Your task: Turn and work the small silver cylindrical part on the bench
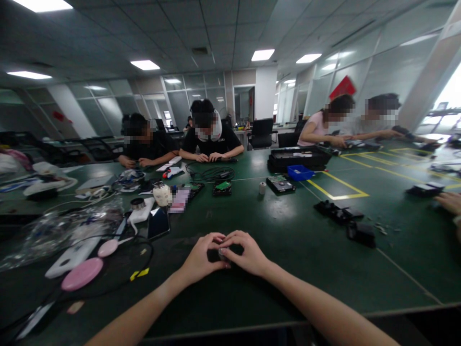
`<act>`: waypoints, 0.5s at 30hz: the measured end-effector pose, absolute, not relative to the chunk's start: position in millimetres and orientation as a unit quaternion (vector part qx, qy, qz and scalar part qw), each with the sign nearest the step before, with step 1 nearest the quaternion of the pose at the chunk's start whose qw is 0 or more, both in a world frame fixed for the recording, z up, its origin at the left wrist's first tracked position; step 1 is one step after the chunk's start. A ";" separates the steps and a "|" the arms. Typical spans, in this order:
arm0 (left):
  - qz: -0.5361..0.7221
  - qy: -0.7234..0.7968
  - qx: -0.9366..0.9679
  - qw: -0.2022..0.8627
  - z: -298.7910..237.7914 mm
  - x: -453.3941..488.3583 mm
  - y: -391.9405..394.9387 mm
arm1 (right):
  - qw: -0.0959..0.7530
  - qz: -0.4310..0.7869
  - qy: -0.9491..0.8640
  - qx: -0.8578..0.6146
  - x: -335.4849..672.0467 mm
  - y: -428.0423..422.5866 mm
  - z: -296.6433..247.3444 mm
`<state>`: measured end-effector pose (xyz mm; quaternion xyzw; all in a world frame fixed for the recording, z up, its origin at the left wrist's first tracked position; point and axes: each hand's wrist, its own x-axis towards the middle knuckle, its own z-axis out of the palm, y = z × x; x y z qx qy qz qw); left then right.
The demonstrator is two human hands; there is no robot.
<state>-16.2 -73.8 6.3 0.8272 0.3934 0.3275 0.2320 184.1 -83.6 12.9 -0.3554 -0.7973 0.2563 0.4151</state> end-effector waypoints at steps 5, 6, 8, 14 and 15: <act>0.318 0.379 0.849 0.185 8.4 -16.0 -75.9 | 0.421 0.249 -0.800 -0.346 183.4 -80.8 11.7; 0.320 0.376 0.851 0.178 7.4 -16.2 -75.9 | 0.417 0.243 -0.804 -0.346 183.8 -80.6 11.9; 0.323 0.367 0.857 0.165 4.3 -16.4 -75.6 | 0.406 0.227 -0.814 -0.347 185.0 -80.4 13.0; 0.312 0.363 0.862 0.163 -4.5 -17.3 -71.6 | 0.356 0.175 -0.853 -0.339 188.5 -75.1 14.1; 0.313 0.364 0.861 0.166 -5.2 -17.5 -70.6 | 0.349 0.169 -0.858 -0.338 188.3 -73.9 13.3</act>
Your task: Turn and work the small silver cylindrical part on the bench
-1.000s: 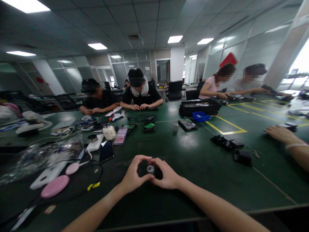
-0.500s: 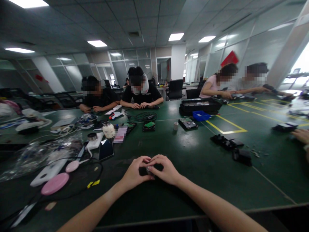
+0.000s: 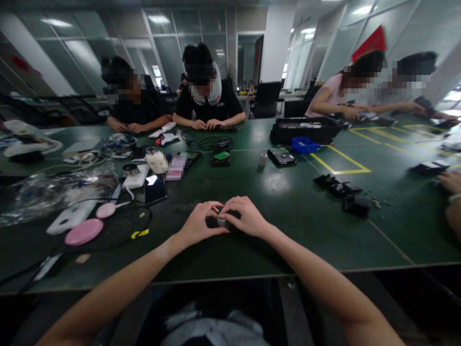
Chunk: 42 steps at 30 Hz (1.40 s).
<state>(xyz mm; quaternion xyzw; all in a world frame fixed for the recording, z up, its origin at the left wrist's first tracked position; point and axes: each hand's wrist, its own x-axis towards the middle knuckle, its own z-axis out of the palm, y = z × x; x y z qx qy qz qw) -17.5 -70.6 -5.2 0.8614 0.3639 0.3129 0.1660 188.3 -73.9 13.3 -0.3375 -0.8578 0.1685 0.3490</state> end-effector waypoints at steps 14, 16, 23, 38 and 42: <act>0.303 0.380 0.853 0.191 -8.1 -19.1 -68.2 | 0.401 0.124 -0.790 -0.448 215.0 -34.3 -17.0; 0.306 0.382 0.850 0.196 -7.6 -18.9 -68.1 | 0.353 0.116 -0.802 -0.467 223.6 -25.4 -22.5; 0.310 0.386 0.844 0.209 -5.9 -21.1 -68.9 | 0.289 0.106 -0.819 -0.484 232.9 -19.2 -23.8; 0.282 0.382 0.852 0.221 0.4 -21.9 -75.8 | 0.302 0.124 -0.816 -0.477 232.5 -29.9 -13.4; 0.276 0.392 0.850 0.217 1.8 -18.3 -79.1 | 0.332 0.130 -0.807 -0.470 221.3 -36.9 -6.6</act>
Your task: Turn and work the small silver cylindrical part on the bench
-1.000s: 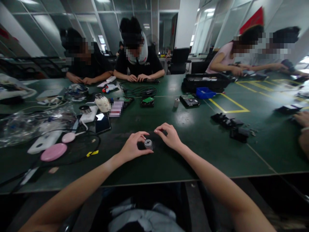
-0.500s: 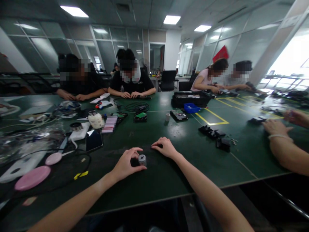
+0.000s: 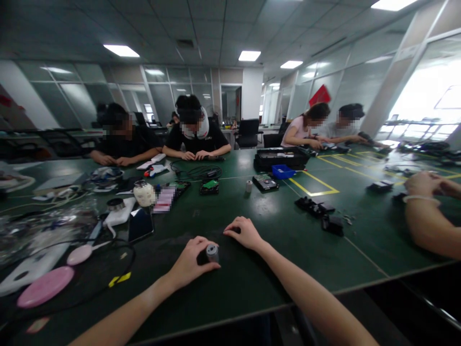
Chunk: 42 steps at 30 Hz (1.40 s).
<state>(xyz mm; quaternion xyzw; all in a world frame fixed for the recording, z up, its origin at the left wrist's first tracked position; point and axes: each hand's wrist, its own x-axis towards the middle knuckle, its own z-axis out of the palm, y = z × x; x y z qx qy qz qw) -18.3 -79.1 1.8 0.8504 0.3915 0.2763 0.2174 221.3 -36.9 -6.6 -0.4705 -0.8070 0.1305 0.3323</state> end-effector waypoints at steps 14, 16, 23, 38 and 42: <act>0.295 0.390 0.847 0.207 -6.8 -15.9 -75.0 | 0.373 0.297 -0.811 -0.338 185.4 -61.9 25.4; 0.292 0.388 0.849 0.206 -7.4 -15.9 -74.6 | 0.374 0.280 -0.815 -0.344 185.7 -67.4 21.0; 0.285 0.386 0.853 0.206 -6.0 -15.5 -73.3 | 0.352 0.250 -0.831 -0.349 185.9 -68.7 21.9; 0.281 0.387 0.855 0.200 -5.4 -14.7 -71.6 | 0.318 0.237 -0.841 -0.368 186.1 -75.2 23.1; 0.274 0.391 0.856 0.200 -4.1 -14.7 -71.8 | 0.315 0.250 -0.842 -0.360 189.0 -75.3 27.6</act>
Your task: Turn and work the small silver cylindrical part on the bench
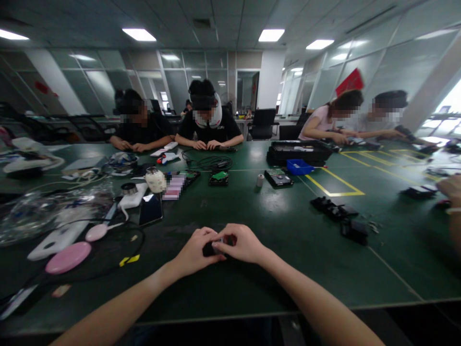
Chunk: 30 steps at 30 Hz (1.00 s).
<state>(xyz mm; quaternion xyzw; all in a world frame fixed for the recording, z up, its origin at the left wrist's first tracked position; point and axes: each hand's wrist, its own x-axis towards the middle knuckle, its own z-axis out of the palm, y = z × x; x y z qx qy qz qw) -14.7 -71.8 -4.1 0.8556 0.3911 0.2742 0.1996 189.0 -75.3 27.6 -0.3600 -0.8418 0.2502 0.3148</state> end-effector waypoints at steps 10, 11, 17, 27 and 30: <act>0.263 0.387 0.861 0.199 -0.4 -17.2 -72.3 | 0.322 0.265 -0.827 -0.376 189.0 -73.5 26.1; 0.263 0.386 0.862 0.198 0.0 -17.5 -72.3 | 0.321 0.251 -0.830 -0.381 189.4 -73.5 26.6; 0.265 0.372 0.870 0.185 0.9 -17.7 -72.5 | 0.303 0.159 -0.866 -0.365 189.5 -75.7 32.8; 0.271 0.371 0.868 0.186 -1.2 -17.3 -71.9 | 0.301 0.092 -0.888 -0.336 186.2 -75.9 24.8; 0.273 0.376 0.865 0.187 -1.3 -17.2 -71.8 | 0.300 0.076 -0.884 -0.349 185.2 -75.9 22.0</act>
